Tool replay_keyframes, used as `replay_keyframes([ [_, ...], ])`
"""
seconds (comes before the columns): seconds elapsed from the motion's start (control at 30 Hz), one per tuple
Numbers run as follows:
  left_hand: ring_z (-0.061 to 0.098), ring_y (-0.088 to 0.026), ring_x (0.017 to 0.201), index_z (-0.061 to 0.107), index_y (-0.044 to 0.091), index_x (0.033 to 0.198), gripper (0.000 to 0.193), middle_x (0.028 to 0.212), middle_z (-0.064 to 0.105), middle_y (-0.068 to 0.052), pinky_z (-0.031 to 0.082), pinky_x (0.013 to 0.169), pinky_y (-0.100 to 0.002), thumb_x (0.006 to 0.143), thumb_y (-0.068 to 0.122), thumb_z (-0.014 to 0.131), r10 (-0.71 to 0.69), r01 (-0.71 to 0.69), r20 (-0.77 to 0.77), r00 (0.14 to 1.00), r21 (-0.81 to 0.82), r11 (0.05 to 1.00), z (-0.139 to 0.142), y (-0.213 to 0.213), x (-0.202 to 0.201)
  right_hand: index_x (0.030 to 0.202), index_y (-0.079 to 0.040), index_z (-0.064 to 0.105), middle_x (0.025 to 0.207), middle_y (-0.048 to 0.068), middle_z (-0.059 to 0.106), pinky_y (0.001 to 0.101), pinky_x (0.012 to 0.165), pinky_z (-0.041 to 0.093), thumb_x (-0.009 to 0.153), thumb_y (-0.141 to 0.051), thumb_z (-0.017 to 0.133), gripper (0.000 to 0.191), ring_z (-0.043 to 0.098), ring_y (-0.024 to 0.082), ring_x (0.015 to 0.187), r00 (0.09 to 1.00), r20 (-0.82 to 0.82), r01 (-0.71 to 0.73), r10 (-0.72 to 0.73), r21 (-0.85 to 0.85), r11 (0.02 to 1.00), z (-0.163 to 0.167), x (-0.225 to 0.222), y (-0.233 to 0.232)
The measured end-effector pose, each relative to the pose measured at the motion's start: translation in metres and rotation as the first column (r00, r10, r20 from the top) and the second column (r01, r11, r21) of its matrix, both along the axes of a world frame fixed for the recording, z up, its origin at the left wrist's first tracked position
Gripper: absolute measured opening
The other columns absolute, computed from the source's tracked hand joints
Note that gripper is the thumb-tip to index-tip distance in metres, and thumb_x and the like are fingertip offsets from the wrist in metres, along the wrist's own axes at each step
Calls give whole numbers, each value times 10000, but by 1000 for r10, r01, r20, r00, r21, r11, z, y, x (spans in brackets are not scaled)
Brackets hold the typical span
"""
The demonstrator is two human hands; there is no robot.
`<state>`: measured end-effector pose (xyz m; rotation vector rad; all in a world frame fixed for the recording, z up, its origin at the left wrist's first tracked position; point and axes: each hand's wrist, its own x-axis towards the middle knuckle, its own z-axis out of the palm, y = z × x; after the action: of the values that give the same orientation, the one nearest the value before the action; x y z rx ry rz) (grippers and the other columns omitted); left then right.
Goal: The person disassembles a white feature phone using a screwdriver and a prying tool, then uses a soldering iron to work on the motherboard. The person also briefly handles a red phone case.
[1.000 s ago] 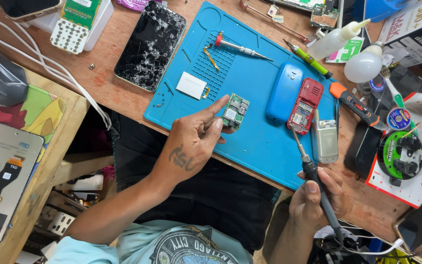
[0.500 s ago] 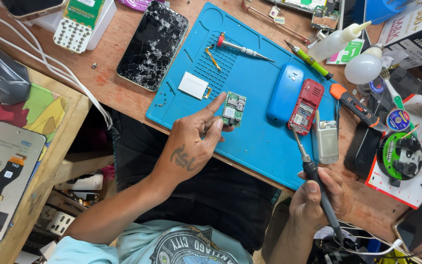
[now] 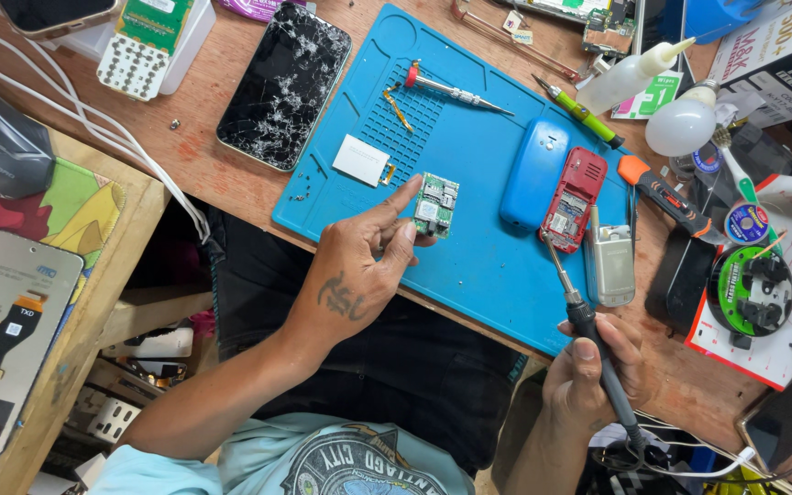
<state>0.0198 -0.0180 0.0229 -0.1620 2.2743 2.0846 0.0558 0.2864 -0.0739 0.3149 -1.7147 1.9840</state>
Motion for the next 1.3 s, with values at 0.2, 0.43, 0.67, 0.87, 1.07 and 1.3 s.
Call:
replay_keyframes([
  [0.2,551,-19,629,470,65,1520,521,794,717,-63,498,559,-213,1006,101,552,10,-10,-1,1000,-21,1000,2,1,2,1235,10,675,1161,156,648,322,828,627,1013,-11,727,229,700,252,949,1000,-2,-11,11,-18,1000,-1,-1,0],
  [0.43,599,-27,656,500,63,1499,527,826,766,-53,520,600,-229,978,74,579,91,-95,-70,993,-56,994,8,-8,1,1225,55,656,1135,178,656,341,847,619,1020,4,710,218,701,279,925,999,-46,16,-15,20,1000,-1,-3,-3],
  [0.67,712,-47,810,558,8,1441,461,928,787,-69,562,714,-213,982,51,569,320,-336,-215,923,-40,941,7,-54,12,1184,92,654,1109,192,667,355,837,619,1022,-4,731,203,707,293,904,999,-11,32,-32,-9,999,-8,-2,1],
  [0.87,628,-64,717,686,-57,1173,206,897,769,-63,478,617,-214,1026,48,586,512,-553,-246,823,-140,821,5,-107,19,1200,90,655,1126,200,675,365,856,631,1024,-14,732,218,707,277,932,1000,-13,4,-4,-58,998,-12,-4,1],
  [1.07,738,-134,693,698,-71,1029,123,814,753,-98,534,628,-248,1044,27,625,532,-736,-534,658,-307,603,4,-164,-9,1196,93,657,1127,202,671,361,853,632,1030,-18,753,221,712,271,932,1000,-17,10,-11,-49,999,-10,-3,-1],
  [1.3,744,-190,671,715,-57,991,90,787,756,-144,536,641,-295,961,2,653,463,-745,-590,661,-439,503,-12,-196,-30,1192,94,661,1135,218,685,355,844,641,1024,-5,757,217,724,270,941,1000,-16,18,-19,-51,999,-8,-4,0],
])
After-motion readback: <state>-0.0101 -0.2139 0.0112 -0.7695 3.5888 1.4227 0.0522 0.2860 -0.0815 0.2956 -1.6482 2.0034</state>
